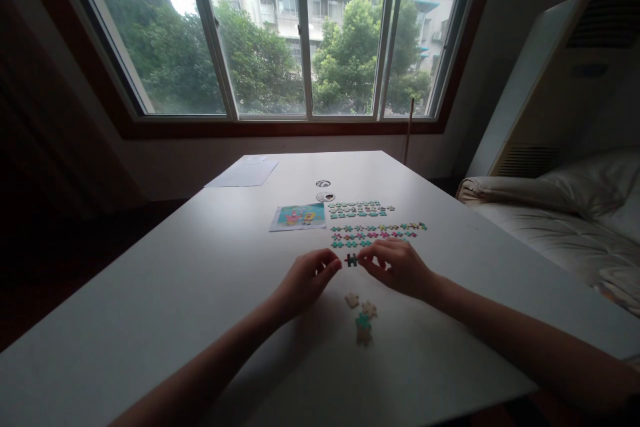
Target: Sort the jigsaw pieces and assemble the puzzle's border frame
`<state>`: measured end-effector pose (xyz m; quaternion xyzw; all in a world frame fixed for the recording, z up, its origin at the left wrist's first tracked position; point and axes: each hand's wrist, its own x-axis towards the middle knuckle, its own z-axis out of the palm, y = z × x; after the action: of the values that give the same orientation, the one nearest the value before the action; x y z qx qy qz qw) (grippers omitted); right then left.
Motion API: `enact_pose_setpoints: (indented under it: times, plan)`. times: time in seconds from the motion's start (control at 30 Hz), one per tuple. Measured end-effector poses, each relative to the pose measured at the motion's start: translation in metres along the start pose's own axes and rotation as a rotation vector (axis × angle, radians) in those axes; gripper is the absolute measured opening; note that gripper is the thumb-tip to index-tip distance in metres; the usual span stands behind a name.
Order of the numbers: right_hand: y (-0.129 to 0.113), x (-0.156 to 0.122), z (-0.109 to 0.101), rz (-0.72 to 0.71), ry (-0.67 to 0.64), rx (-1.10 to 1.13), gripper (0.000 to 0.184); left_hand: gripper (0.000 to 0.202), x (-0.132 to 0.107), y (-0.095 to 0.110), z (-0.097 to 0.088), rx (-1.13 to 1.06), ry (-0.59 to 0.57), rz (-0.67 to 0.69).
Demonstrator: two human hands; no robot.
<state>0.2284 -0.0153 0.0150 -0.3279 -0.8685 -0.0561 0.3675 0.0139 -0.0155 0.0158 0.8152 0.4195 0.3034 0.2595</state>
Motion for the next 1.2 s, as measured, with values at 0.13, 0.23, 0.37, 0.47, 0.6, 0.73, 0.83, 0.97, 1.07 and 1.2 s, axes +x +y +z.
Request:
enact_pose_setpoints:
  times: [0.13, 0.23, 0.37, 0.47, 0.6, 0.73, 0.83, 0.97, 1.07, 1.2]
  plan:
    - [0.023, -0.002, -0.009, 0.089, 0.130, -0.078, 0.014, 0.018, -0.010, -0.008, -0.003, 0.213, -0.044, 0.130]
    - [0.041, -0.005, -0.016, 0.171, 0.156, -0.121, 0.017, 0.017, -0.017, -0.011, -0.003, 0.308, -0.155, 0.217]
    - [0.054, -0.008, -0.021, 0.216, 0.167, -0.169, 0.023, 0.024, -0.020, -0.010, -0.002, 0.335, -0.287, 0.296]
    - [0.055, -0.008, -0.022, 0.197, 0.154, -0.189, 0.023, 0.023, -0.020, -0.008, -0.003, 0.370, -0.330, 0.327]
    - [0.053, -0.006, -0.022, 0.156, 0.134, -0.200, 0.021, 0.023, -0.020, -0.006, -0.005, 0.415, -0.345, 0.355]
    - [0.051, -0.006, -0.021, 0.157, 0.126, -0.207, 0.022, 0.022, -0.021, -0.006, -0.005, 0.428, -0.364, 0.374]
    - [0.051, -0.004, -0.024, 0.167, 0.103, -0.228, 0.025, 0.020, -0.021, -0.007, -0.005, 0.421, -0.359, 0.379]
    - [0.064, -0.003, -0.036, 0.186, -0.110, -0.287, 0.020, 0.017, -0.020, -0.012, -0.006, 0.441, -0.331, 0.385]
    - [0.088, -0.010, -0.047, 0.304, -0.336, -0.300, 0.016, 0.018, -0.020, -0.017, -0.006, 0.484, -0.308, 0.388]
    - [0.125, -0.026, -0.059, 0.507, -0.525, -0.239, 0.019, 0.020, -0.019, -0.023, -0.006, 0.554, -0.276, 0.403]
